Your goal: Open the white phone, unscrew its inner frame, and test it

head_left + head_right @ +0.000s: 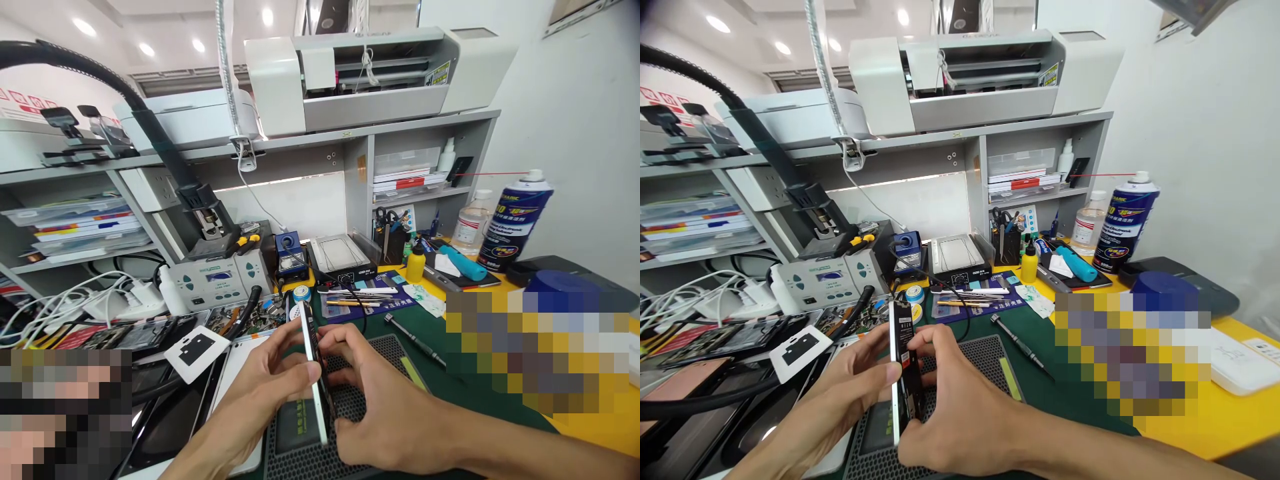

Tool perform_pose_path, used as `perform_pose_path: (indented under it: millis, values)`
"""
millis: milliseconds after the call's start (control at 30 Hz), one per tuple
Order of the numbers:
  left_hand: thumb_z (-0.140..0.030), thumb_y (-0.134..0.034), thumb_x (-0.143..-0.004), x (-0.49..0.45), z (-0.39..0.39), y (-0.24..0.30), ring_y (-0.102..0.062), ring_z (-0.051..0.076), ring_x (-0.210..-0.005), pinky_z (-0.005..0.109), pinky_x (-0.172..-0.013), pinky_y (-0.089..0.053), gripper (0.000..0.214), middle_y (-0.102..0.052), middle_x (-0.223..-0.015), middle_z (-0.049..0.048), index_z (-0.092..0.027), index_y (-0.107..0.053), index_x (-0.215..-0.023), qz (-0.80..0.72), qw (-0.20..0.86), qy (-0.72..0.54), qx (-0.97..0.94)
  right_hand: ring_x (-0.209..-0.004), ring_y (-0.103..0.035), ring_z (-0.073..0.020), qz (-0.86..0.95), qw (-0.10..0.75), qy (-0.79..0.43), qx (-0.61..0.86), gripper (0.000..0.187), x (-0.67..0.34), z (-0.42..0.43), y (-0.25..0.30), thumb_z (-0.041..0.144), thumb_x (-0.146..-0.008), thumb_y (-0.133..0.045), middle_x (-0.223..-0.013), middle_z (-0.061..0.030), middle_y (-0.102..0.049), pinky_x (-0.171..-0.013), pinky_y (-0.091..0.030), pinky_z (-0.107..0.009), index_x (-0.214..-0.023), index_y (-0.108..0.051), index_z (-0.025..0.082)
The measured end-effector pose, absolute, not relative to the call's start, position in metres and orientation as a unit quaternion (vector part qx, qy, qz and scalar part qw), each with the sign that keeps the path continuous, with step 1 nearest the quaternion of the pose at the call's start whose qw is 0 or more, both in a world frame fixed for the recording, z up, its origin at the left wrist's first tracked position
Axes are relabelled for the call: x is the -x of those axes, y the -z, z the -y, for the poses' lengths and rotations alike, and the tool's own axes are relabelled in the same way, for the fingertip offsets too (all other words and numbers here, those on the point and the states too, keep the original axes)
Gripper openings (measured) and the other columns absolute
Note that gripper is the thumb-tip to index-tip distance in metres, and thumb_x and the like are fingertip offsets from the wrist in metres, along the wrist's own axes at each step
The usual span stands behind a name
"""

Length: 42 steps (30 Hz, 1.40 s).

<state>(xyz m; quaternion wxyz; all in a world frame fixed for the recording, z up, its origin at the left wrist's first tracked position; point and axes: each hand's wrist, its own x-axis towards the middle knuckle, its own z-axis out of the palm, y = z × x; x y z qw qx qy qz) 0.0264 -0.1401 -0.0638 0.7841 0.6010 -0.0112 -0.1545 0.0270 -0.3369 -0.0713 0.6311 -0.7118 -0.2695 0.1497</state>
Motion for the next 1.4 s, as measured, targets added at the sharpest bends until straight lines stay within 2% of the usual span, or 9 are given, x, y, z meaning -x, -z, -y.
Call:
perform_pose_path:
  millis: [200,433,667,967,1067,1167,1300,1400]
  values:
    - [-0.029,-0.081,-0.079,-0.025,0.14,0.065,-0.064,0.027,-0.112,0.034,-0.084,-0.057,0.069,-0.055,-0.142,0.0123,-0.025,-0.051,-0.142,0.029,0.777,0.165,-0.607,-0.103,-0.061,-0.023,0.238,0.624,-0.182,0.721,0.081,-0.026,0.338,0.068,0.013,-0.066,-0.073,-0.13,-0.0082,-0.049,-0.079,-0.055,-0.033,-0.135,-0.034,0.029]
    - [-0.031,-0.079,-0.081,-0.024,0.143,0.063,-0.062,0.03,-0.119,0.036,-0.089,-0.055,0.066,-0.059,-0.139,0.0113,-0.024,-0.053,-0.141,0.056,0.763,0.161,-0.623,-0.107,-0.062,-0.0252,0.245,0.615,-0.196,0.723,0.092,-0.025,0.341,0.062,0.014,-0.065,-0.073,-0.128,-0.0082,-0.05,-0.085,-0.055,-0.037,-0.143,-0.026,0.029]
    - [-0.035,-0.081,-0.077,-0.021,0.147,0.062,-0.063,0.031,-0.117,0.042,-0.098,-0.052,0.07,-0.063,-0.135,0.013,-0.022,-0.055,-0.141,0.039,0.759,0.148,-0.633,-0.105,-0.062,-0.0247,0.243,0.609,-0.215,0.724,0.093,-0.026,0.34,0.055,0.02,-0.07,-0.075,-0.13,-0.0103,-0.051,-0.086,-0.055,-0.04,-0.146,-0.022,0.027]
    - [-0.032,-0.079,-0.076,-0.02,0.148,0.056,-0.064,0.032,-0.116,0.038,-0.09,-0.054,0.072,-0.063,-0.135,0.0134,-0.021,-0.053,-0.142,0.02,0.771,0.18,-0.611,-0.095,-0.063,-0.0198,0.232,0.63,-0.256,0.695,0.104,-0.025,0.345,0.047,0.018,-0.069,-0.075,-0.131,-0.0102,-0.053,-0.075,-0.054,-0.033,-0.153,-0.014,0.03]
    - [-0.031,-0.073,-0.079,-0.02,0.151,0.057,-0.064,0.032,-0.116,0.04,-0.091,-0.053,0.069,-0.065,-0.132,0.0122,-0.021,-0.051,-0.143,0.017,0.757,0.179,-0.628,-0.087,-0.063,-0.0177,0.229,0.645,-0.263,0.68,0.101,-0.026,0.342,0.046,0.016,-0.067,-0.074,-0.121,-0.0081,-0.059,-0.069,-0.051,-0.03,-0.151,-0.018,0.026]
    - [-0.032,-0.07,-0.08,-0.021,0.155,0.059,-0.063,0.034,-0.117,0.043,-0.095,-0.051,0.067,-0.065,-0.132,0.0122,-0.021,-0.051,-0.143,0.028,0.728,0.158,-0.667,-0.088,-0.063,-0.0182,0.216,0.669,-0.245,0.668,0.094,-0.026,0.339,0.048,0.013,-0.067,-0.074,-0.113,-0.006,-0.063,-0.07,-0.05,-0.029,-0.148,-0.027,0.023]
    - [-0.04,-0.072,-0.081,-0.02,0.156,0.062,-0.059,0.035,-0.122,0.044,-0.101,-0.048,0.07,-0.063,-0.134,0.0139,-0.019,-0.049,-0.145,0.063,0.719,0.132,-0.679,-0.091,-0.065,-0.0192,0.199,0.684,-0.222,0.666,0.087,-0.027,0.337,0.054,0.016,-0.072,-0.074,-0.115,-0.0062,-0.064,-0.074,-0.051,-0.031,-0.148,-0.032,0.026]
    - [-0.041,-0.074,-0.08,-0.02,0.154,0.061,-0.059,0.034,-0.121,0.044,-0.101,-0.048,0.072,-0.062,-0.135,0.0142,-0.019,-0.05,-0.144,0.071,0.72,0.139,-0.676,-0.094,-0.066,-0.0209,0.195,0.68,-0.201,0.678,0.077,-0.032,0.339,0.056,0.018,-0.075,-0.074,-0.124,-0.0079,-0.062,-0.075,-0.054,-0.033,-0.144,-0.04,0.027]
